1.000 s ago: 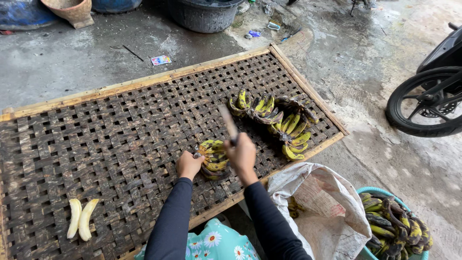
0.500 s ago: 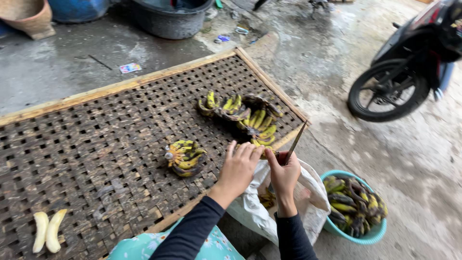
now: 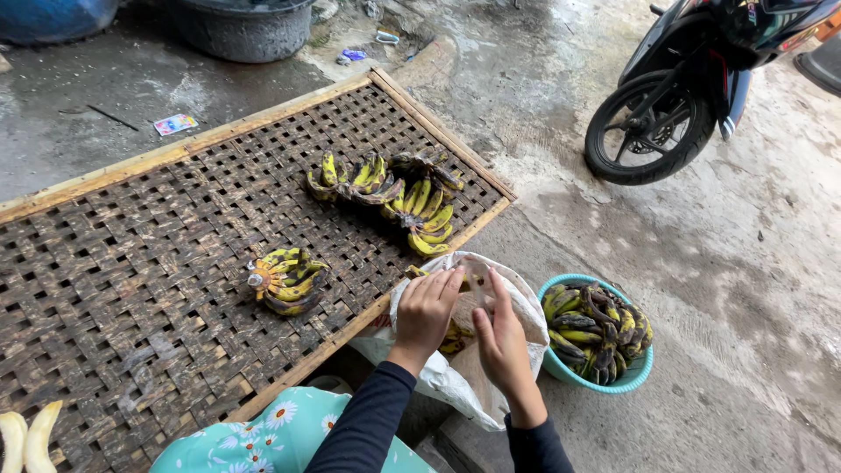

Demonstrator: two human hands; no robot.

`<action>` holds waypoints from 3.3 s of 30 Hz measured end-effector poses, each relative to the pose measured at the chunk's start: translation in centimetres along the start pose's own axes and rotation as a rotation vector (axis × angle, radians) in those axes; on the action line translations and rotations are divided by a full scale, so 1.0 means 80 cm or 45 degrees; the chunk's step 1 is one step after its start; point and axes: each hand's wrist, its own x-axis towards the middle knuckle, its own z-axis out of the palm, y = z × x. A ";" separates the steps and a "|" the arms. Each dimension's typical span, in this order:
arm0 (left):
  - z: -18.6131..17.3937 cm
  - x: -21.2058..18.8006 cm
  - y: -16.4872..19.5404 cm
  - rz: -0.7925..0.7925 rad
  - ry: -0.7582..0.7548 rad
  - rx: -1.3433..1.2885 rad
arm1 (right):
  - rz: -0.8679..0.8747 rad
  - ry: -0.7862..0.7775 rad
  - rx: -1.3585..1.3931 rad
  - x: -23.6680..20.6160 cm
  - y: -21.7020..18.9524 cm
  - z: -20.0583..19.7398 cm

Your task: The person sits at a woven bamboo tray and peels bananas one at a time using a knife, cutting the peel and removing it by hand. Peeled bananas are placed on the tray and discarded peels are dropped into a white sack beside them.

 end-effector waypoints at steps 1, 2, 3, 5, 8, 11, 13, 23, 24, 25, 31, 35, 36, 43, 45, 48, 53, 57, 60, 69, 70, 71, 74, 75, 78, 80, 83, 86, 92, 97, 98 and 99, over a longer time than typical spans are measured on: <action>0.002 -0.003 0.000 0.013 -0.002 0.014 | 0.048 0.006 -0.056 0.000 -0.005 0.003; 0.003 -0.005 0.001 0.024 -0.014 0.034 | 0.095 0.009 -0.111 0.000 -0.010 0.005; 0.004 -0.007 0.001 0.035 -0.024 0.056 | 0.141 0.011 -0.165 0.001 -0.014 0.007; 0.004 -0.011 0.001 0.058 -0.026 0.090 | 0.318 -0.009 -0.243 0.004 -0.020 0.013; 0.003 -0.013 0.000 0.075 -0.009 0.096 | 0.489 -0.026 -0.359 0.005 -0.025 0.022; 0.002 -0.015 -0.002 0.056 -0.016 0.070 | 0.354 0.056 -0.417 0.005 -0.031 0.027; 0.001 -0.016 -0.003 0.041 -0.027 0.072 | 0.292 0.088 -0.427 0.005 -0.035 0.029; -0.006 -0.017 -0.002 0.064 0.012 0.071 | 0.440 0.118 -0.281 0.001 -0.033 0.038; -0.008 -0.018 -0.001 0.089 0.010 0.073 | 0.481 0.130 -0.226 -0.001 -0.029 0.041; -0.009 -0.018 0.000 0.114 0.007 0.073 | 0.465 0.150 -0.173 -0.001 -0.024 0.044; -0.008 -0.007 -0.011 0.113 -0.053 -0.115 | 1.035 0.144 1.015 0.010 0.009 0.035; -0.016 -0.009 -0.026 -0.117 -0.264 -0.452 | 1.299 0.017 1.482 0.006 0.029 0.019; -0.018 -0.010 -0.027 -0.258 -0.343 -0.626 | 1.276 -0.036 1.593 0.003 0.037 0.017; -0.017 -0.004 -0.038 -0.922 -0.143 -1.959 | 1.575 -0.035 1.573 -0.042 0.108 0.045; -0.020 -0.003 -0.046 -1.090 0.064 -2.174 | 1.674 0.081 1.375 -0.058 0.119 0.052; -0.025 -0.002 -0.062 -1.404 0.248 -2.381 | 1.783 0.053 0.973 -0.065 0.122 0.057; -0.006 -0.009 -0.057 -1.594 0.058 -2.274 | 1.195 -0.058 0.770 -0.050 0.087 0.046; 0.003 -0.021 -0.052 -1.523 -0.199 -2.255 | 0.682 -0.102 0.716 -0.020 0.043 0.019; 0.008 -0.028 -0.056 -1.585 -0.283 -2.267 | 0.513 -0.222 0.721 0.001 0.008 -0.010; 0.060 -0.067 -0.083 -1.632 -0.667 -3.030 | -0.041 -0.662 -0.308 0.023 -0.047 -0.025; 0.063 -0.068 -0.083 -1.619 -0.726 -3.011 | -0.067 -0.669 -0.316 0.024 -0.047 -0.024; 0.064 -0.070 -0.082 -1.717 -0.737 -2.895 | -0.093 -0.675 -0.324 0.025 -0.047 -0.023; 0.059 -0.067 -0.077 -1.851 -0.729 -2.670 | -0.159 -0.675 -0.309 0.027 -0.048 -0.021; 0.054 -0.066 -0.074 -1.805 -0.709 -2.683 | -0.179 -0.671 -0.297 0.028 -0.048 -0.020; 0.047 -0.056 -0.067 -1.847 -0.692 -2.709 | -0.159 -0.676 -0.296 0.029 -0.051 -0.018; 0.044 -0.050 -0.063 -1.893 -0.699 -2.689 | -0.122 -0.690 -0.336 0.029 -0.050 -0.017; 0.037 -0.046 -0.059 -1.866 -0.649 -2.546 | -0.106 -0.598 -0.155 0.022 -0.040 -0.013; 0.023 -0.043 -0.057 -1.757 -0.561 -2.339 | -0.189 -0.363 0.244 0.011 -0.014 -0.001; 0.001 -0.028 -0.053 -1.669 -0.564 -2.274 | 0.947 -0.007 1.063 -0.018 0.063 0.003; 0.012 -0.025 -0.049 -1.736 -0.383 -2.062 | 1.529 -0.109 0.721 -0.040 0.071 0.017; 0.018 -0.028 -0.047 -1.697 -0.360 -2.065 | 1.555 -0.093 0.715 -0.043 0.067 0.024; 0.025 -0.031 -0.046 -1.658 -0.334 -2.068 | 1.580 -0.078 0.708 -0.044 0.064 0.027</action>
